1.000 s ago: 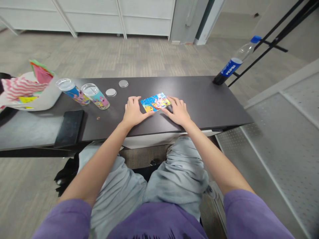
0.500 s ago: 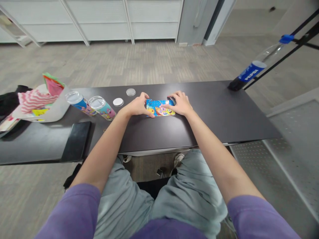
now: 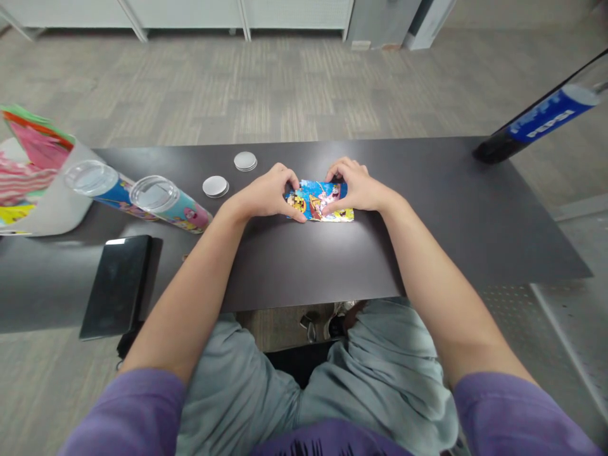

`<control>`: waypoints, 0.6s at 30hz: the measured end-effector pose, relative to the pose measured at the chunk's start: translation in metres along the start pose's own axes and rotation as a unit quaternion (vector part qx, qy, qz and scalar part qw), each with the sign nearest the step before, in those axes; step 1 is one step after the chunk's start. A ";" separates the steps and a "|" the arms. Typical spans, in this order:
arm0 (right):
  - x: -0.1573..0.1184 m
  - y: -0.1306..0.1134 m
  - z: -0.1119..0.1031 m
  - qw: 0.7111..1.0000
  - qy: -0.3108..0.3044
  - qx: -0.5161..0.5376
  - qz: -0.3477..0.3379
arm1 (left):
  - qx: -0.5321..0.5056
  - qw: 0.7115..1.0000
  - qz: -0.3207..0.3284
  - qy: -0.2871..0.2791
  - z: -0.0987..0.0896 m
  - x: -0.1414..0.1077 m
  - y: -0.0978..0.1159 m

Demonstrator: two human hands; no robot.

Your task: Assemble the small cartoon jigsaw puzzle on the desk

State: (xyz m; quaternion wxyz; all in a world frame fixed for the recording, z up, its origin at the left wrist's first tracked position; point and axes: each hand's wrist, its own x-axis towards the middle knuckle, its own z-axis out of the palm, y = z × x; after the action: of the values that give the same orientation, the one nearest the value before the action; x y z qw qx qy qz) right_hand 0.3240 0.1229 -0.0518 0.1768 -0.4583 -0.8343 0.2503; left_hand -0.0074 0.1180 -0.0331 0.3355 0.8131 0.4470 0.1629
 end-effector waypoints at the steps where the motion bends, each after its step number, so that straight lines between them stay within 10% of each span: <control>1: -0.001 -0.001 0.000 1.000 -0.002 0.005 0.000 | -0.004 1.000 0.007 -0.003 0.001 0.000 0.002; 10: -0.008 -0.012 -0.007 0.999 -0.043 0.010 -0.012 | -0.074 0.997 0.025 0.001 0.010 -0.003 0.009; 18: -0.025 -0.015 -0.016 0.996 -0.063 -0.057 0.013 | 0.097 0.993 0.060 0.033 0.024 -0.001 0.009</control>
State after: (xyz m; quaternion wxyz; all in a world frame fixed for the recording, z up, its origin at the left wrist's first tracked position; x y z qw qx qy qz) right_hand 0.3351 0.0983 -0.0317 0.0945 -0.4621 -0.8505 0.2328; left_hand 0.0111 0.1038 -0.0438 0.2300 0.8613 0.4217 0.1657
